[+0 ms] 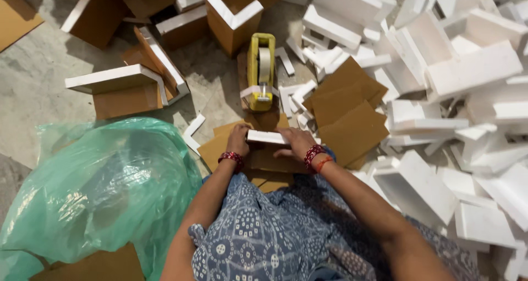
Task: The person sits on the floor and assembles small cardboard boxes by inserting white foam inserts into the cardboard frames and securing them with a tape dispenser. The person repeatedly picks up cardboard pieces and foam inserts, aligns them, and tapes them together.
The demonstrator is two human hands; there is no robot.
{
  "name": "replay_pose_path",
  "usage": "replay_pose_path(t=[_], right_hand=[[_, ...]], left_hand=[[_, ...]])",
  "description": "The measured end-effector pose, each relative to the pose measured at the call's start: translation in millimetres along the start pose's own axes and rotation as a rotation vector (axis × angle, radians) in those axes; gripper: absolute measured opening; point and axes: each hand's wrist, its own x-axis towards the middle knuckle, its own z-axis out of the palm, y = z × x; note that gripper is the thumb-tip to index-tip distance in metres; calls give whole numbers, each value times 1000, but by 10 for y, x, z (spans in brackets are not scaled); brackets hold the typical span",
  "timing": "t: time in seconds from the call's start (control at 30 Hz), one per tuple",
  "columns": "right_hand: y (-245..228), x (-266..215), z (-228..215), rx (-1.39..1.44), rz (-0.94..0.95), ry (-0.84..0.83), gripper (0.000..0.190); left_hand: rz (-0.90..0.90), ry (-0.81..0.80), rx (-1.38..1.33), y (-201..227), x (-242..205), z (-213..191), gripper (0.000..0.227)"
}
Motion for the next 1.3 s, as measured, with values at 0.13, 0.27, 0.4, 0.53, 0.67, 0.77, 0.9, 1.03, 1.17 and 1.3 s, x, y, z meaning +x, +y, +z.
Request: replay_pose_path(t=[0.13,0.27,0.4,0.53,0.67,0.77,0.9,1.03,1.17,1.3], right_hand=[[-244,-75,-269,-234,95,-54,29],[-537,-101,-774,-334,120,-364,27],[-809,316,-1556,-609,8,-787,31],[-739,352,-2953,-634,56,-440,48],[-462,-78,-3647,-499,50,123,66],[191,-808,-3048,-516,345,61,80],[1167,-2188,-2310,-646,974,-421,104],[1798,-3141,-1860,-451,1281,-534,122],[2133,-3456,-1513,-355,968,-249,137],[2415,-3383,-1658,-241,869,-104,140]], left_hand=[[71,-7,135,173,34,-178,53],[-28,-547,-132,125,-144,-940,80],[-421,-395,-38,2,-317,-1351,80],[-513,-264,431,222,-269,-1400,82],[-495,-328,526,551,-307,-1482,74],[-433,-330,534,531,-276,-1439,65],[-323,-263,461,510,-299,-1316,58],[-243,-210,300,474,-175,-1272,49],[-17,-59,259,476,-54,-1147,39],[194,17,234,470,174,-1120,37]])
